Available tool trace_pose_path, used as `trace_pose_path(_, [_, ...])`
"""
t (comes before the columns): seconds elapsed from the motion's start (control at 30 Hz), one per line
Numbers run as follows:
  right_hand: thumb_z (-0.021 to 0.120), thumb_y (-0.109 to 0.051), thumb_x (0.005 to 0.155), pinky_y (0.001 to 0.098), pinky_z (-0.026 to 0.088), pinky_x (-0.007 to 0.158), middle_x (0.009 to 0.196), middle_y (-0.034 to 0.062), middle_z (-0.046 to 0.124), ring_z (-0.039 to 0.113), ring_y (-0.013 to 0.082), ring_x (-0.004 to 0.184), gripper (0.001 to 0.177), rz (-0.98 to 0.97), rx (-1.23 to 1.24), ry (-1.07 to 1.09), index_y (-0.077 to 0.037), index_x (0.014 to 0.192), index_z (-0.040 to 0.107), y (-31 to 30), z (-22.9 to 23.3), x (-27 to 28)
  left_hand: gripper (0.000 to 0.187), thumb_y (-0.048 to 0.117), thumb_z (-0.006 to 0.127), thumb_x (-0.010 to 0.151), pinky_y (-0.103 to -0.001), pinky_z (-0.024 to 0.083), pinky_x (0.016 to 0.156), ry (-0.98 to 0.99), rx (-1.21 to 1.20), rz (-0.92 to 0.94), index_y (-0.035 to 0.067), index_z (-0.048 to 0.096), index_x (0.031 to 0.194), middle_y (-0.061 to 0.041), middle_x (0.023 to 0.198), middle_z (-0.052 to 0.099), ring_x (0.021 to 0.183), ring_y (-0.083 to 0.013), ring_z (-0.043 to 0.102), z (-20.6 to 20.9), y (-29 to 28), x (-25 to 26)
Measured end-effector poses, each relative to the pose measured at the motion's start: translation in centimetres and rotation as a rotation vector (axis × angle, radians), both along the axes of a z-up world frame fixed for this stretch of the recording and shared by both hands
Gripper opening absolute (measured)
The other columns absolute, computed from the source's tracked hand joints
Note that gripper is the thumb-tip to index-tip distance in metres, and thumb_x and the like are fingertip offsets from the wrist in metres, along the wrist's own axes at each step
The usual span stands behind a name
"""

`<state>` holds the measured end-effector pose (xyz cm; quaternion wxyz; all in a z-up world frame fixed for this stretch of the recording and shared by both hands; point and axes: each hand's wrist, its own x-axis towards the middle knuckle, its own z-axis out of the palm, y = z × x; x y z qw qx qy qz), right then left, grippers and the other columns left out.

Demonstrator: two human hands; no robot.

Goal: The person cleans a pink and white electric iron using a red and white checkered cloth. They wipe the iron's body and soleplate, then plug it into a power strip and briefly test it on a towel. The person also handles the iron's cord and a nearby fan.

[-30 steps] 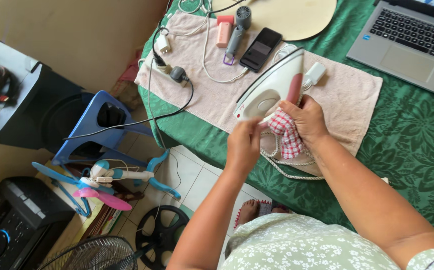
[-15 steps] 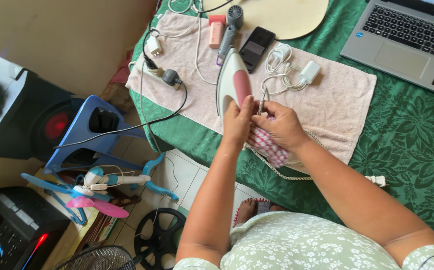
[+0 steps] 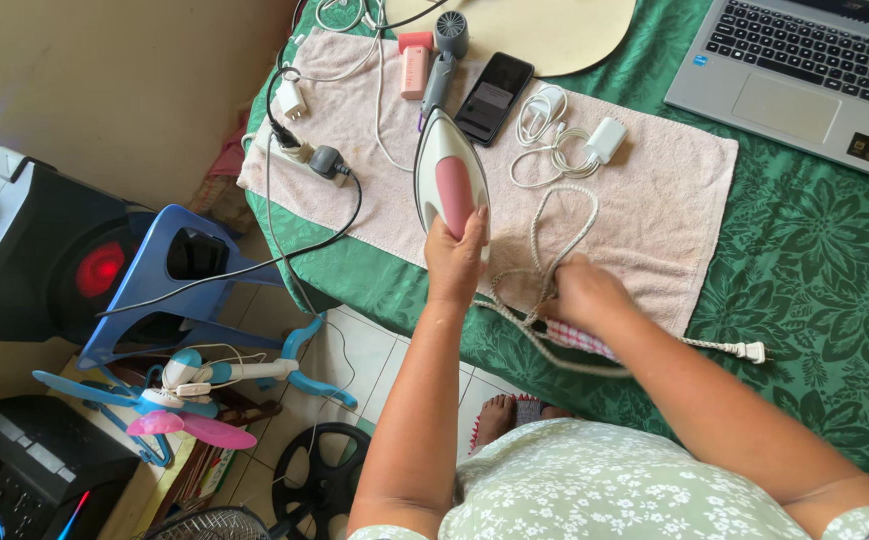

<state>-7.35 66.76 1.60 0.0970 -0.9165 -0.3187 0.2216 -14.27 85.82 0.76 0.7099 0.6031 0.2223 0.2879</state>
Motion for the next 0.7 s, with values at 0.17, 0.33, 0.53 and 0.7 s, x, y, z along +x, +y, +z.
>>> trace_pose_path(0.17, [0.078, -0.040, 0.079, 0.0472, 0.057, 0.087, 0.101, 0.0139, 0.074, 0.072, 0.0347, 0.095, 0.036, -0.074, -0.034, 0.103, -0.017, 0.107, 0.078, -1.5, 1.1, 0.9, 0.025, 0.021, 0.083, 0.091, -0.025, 0.045, 0.056, -0.085, -0.028, 0.111, 0.003, 0.066, 0.093, -0.001, 0.077, 0.063, 0.063, -0.0071, 0.053, 0.3, -0.4, 0.3])
trace_pose_path(0.33, [0.072, -0.034, 0.091, 0.0467, 0.058, 0.084, 0.096, 0.0129, 0.075, 0.072, 0.0306, 0.093, 0.025, -0.331, -0.107, 0.039, -0.012, 0.102, 0.078, -7.0, 5.6, 4.8, 0.024, 0.023, 0.082, 0.089, -0.024, 0.048, 0.059, -0.089, -0.112, 0.079, 0.005, 0.069, 0.097, 0.001, 0.080, 0.066, 0.064, -0.0072, 0.057, 1.0, -1.2, 0.1])
trace_pose_path(0.53, [0.081, -0.048, 0.086, 0.0504, 0.055, 0.081, 0.116, 0.0188, 0.065, 0.068, 0.0379, 0.101, 0.042, -0.476, -0.106, -0.425, -0.016, 0.113, 0.077, -11.4, 9.7, 7.1, 0.026, 0.025, 0.083, 0.088, -0.023, 0.050, 0.063, -0.180, -0.135, -0.013, 0.005, 0.070, 0.100, 0.002, 0.085, 0.068, 0.072, -0.0053, 0.059, 1.3, -3.7, 1.2])
trace_pose_path(0.7, [0.080, -0.038, 0.091, 0.0400, 0.056, 0.081, 0.103, 0.0135, 0.073, 0.070, 0.0261, 0.091, 0.032, -0.469, 0.506, -0.216, -0.010, 0.108, 0.078, -10.1, 7.9, 7.2, 0.035, 0.037, 0.082, 0.087, -0.025, 0.047, 0.050, -0.032, -0.070, -0.038, 0.006, 0.066, 0.092, 0.002, 0.072, 0.063, 0.060, -0.0065, 0.056, 0.4, -4.5, 1.6])
